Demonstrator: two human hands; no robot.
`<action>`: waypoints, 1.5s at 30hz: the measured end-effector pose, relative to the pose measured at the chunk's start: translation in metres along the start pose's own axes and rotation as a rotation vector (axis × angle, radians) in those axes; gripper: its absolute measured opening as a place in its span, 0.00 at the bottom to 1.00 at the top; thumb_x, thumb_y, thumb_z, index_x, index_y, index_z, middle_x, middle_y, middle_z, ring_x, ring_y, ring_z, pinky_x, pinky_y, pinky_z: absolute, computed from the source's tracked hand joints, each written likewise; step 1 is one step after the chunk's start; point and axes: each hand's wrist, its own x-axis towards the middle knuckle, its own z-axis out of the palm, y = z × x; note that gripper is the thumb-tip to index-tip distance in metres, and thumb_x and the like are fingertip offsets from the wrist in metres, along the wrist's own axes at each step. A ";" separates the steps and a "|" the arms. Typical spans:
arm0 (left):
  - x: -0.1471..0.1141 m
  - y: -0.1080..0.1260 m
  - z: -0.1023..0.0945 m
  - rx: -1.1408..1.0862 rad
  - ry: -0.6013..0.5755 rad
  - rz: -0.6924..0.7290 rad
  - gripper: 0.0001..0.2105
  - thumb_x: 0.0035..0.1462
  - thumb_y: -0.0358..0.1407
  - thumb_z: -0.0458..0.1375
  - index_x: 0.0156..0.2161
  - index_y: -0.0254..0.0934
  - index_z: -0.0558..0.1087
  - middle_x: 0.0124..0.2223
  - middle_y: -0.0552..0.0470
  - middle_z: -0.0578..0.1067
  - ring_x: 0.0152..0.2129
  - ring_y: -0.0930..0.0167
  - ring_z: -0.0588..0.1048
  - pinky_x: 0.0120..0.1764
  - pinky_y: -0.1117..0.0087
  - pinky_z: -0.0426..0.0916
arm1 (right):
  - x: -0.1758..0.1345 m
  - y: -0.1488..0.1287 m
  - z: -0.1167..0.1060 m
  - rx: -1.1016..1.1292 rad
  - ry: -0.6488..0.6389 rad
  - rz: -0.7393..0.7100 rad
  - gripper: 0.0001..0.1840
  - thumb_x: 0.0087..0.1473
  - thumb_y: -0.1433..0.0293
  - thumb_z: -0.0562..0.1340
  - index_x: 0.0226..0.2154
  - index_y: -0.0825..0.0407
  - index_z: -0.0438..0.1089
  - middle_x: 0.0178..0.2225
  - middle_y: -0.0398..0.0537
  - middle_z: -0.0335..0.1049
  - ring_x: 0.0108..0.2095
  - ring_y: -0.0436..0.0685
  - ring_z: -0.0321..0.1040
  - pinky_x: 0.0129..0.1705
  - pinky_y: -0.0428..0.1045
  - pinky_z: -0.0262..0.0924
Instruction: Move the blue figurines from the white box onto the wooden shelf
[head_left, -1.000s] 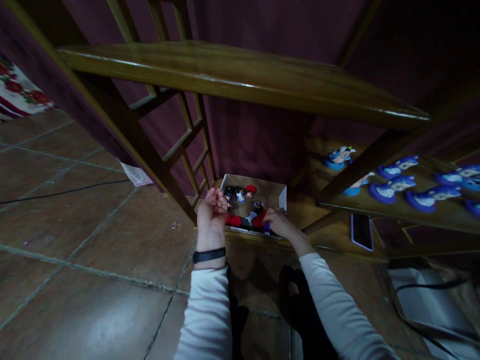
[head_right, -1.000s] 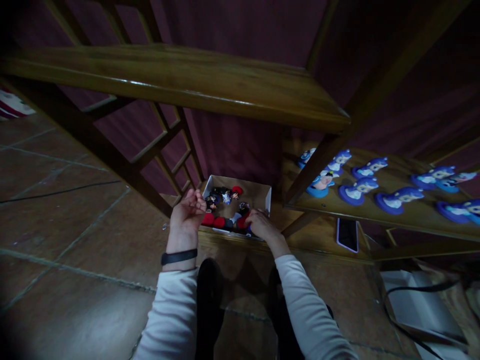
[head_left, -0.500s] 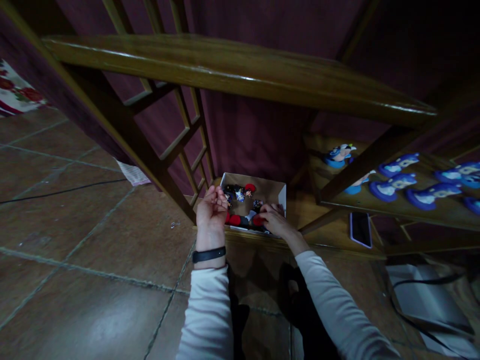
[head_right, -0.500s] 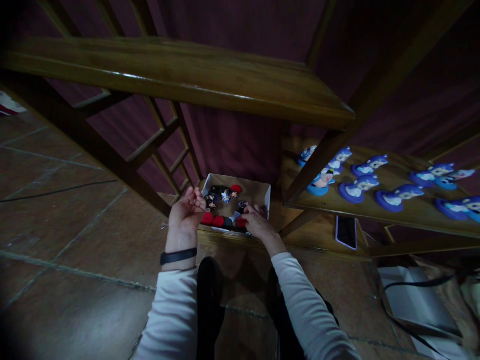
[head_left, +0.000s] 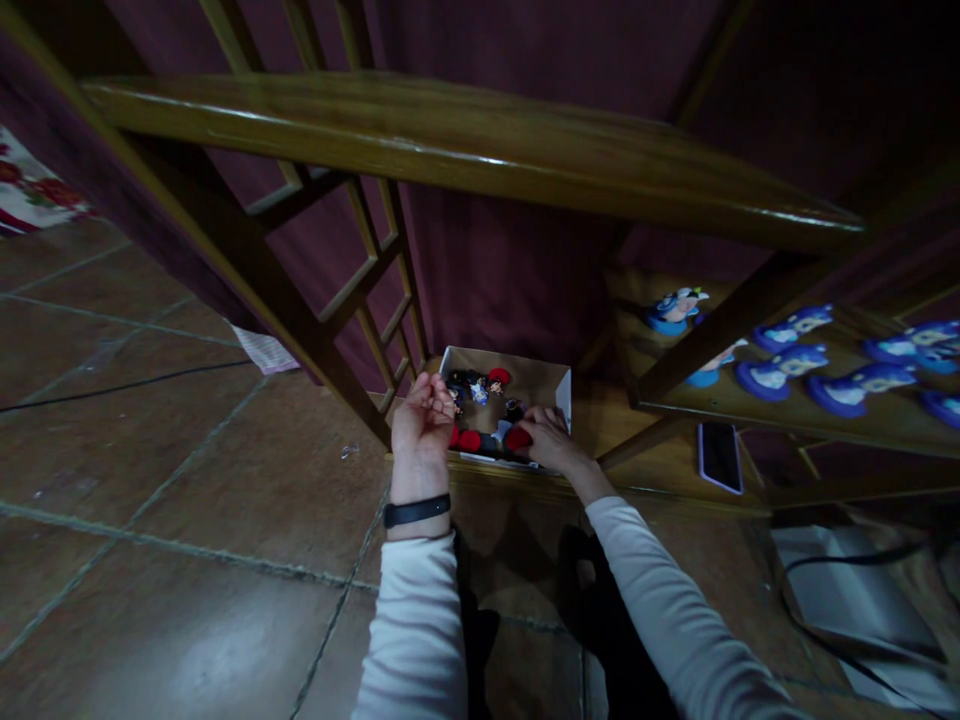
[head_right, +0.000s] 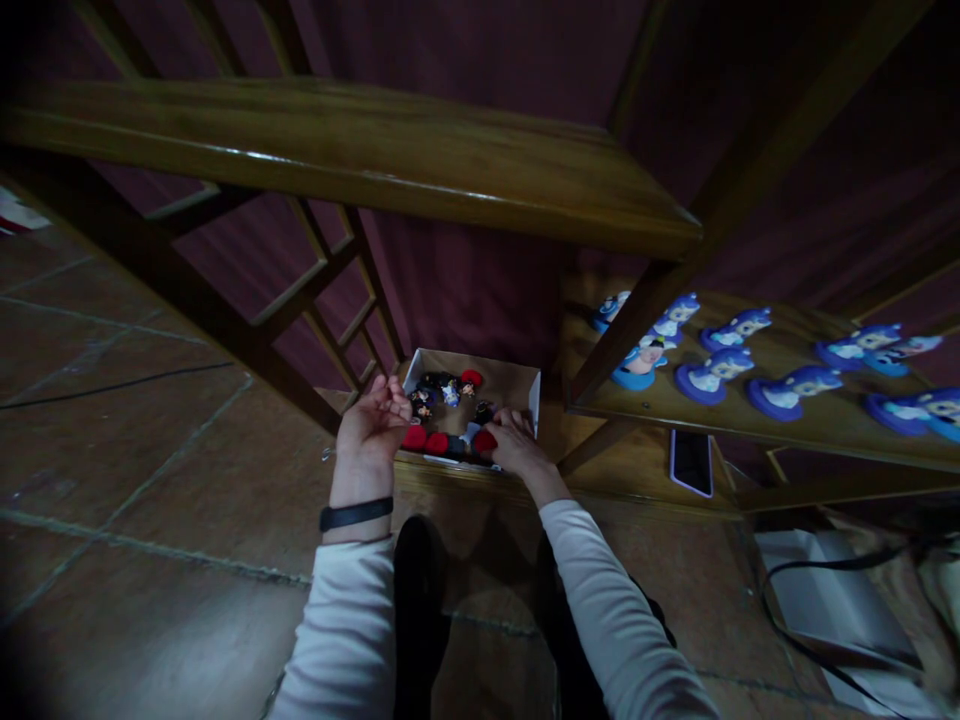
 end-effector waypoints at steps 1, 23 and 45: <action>0.000 0.000 0.000 -0.001 0.003 0.000 0.10 0.54 0.20 0.49 0.35 0.33 0.68 0.29 0.52 0.74 0.22 0.80 0.73 0.27 0.81 0.69 | 0.000 -0.002 0.001 -0.008 -0.010 -0.004 0.22 0.45 0.61 0.64 0.45 0.44 0.67 0.48 0.48 0.56 0.49 0.59 0.49 0.52 0.55 0.44; -0.007 0.015 0.000 -0.044 0.014 0.037 0.10 0.55 0.20 0.48 0.36 0.33 0.68 0.28 0.52 0.73 0.22 0.80 0.73 0.25 0.82 0.67 | 0.029 -0.003 -0.005 0.077 0.258 0.078 0.14 0.54 0.70 0.55 0.43 0.49 0.68 0.45 0.48 0.63 0.48 0.55 0.55 0.52 0.51 0.47; 0.000 0.029 -0.007 -0.067 -0.004 0.039 0.11 0.54 0.19 0.48 0.35 0.33 0.68 0.31 0.50 0.73 0.23 0.80 0.73 0.25 0.81 0.66 | 0.076 -0.049 -0.003 0.027 0.112 0.111 0.13 0.49 0.67 0.59 0.40 0.51 0.68 0.48 0.55 0.66 0.52 0.62 0.56 0.52 0.55 0.46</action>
